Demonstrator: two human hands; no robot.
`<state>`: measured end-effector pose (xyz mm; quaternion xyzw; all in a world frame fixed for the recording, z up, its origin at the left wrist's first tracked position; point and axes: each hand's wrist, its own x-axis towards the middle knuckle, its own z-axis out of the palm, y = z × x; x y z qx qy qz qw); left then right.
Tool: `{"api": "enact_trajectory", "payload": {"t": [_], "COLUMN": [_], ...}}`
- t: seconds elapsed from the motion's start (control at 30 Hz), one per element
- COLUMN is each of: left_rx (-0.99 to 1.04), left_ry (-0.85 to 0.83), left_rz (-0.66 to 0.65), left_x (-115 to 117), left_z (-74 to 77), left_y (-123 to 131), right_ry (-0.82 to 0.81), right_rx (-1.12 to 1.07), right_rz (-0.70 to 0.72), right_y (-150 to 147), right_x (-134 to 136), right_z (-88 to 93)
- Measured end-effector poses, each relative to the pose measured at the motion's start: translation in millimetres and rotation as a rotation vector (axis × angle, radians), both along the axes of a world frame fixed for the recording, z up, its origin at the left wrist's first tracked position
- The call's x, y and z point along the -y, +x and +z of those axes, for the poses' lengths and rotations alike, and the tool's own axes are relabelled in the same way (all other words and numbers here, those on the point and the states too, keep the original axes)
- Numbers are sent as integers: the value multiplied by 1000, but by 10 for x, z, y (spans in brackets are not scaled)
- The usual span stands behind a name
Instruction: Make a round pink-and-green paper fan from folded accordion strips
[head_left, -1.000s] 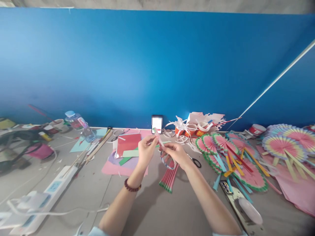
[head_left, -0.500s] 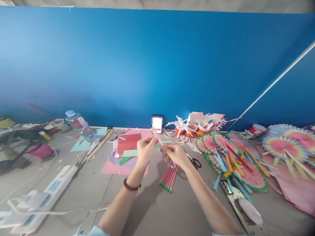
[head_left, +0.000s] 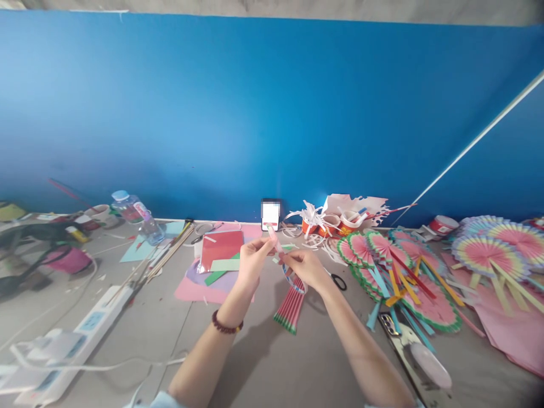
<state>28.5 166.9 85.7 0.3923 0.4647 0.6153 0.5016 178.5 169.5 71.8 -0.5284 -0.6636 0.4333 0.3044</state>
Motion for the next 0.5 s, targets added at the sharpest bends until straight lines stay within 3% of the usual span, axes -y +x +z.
{"api": "enact_trajectory", "payload": {"t": [0.33, 0.5], "left_rx": [-107, -162], "left_ry": [186, 154], "left_rz": [-135, -178], "left_x": [31, -64], "left_z": [65, -56], "left_y": [0, -30], "right_ry": [69, 107], "right_rx": [102, 126], "right_rz": [-83, -93], "right_y": [-43, -23], "right_x": [-40, -40], "right_z": [-72, -42]}}
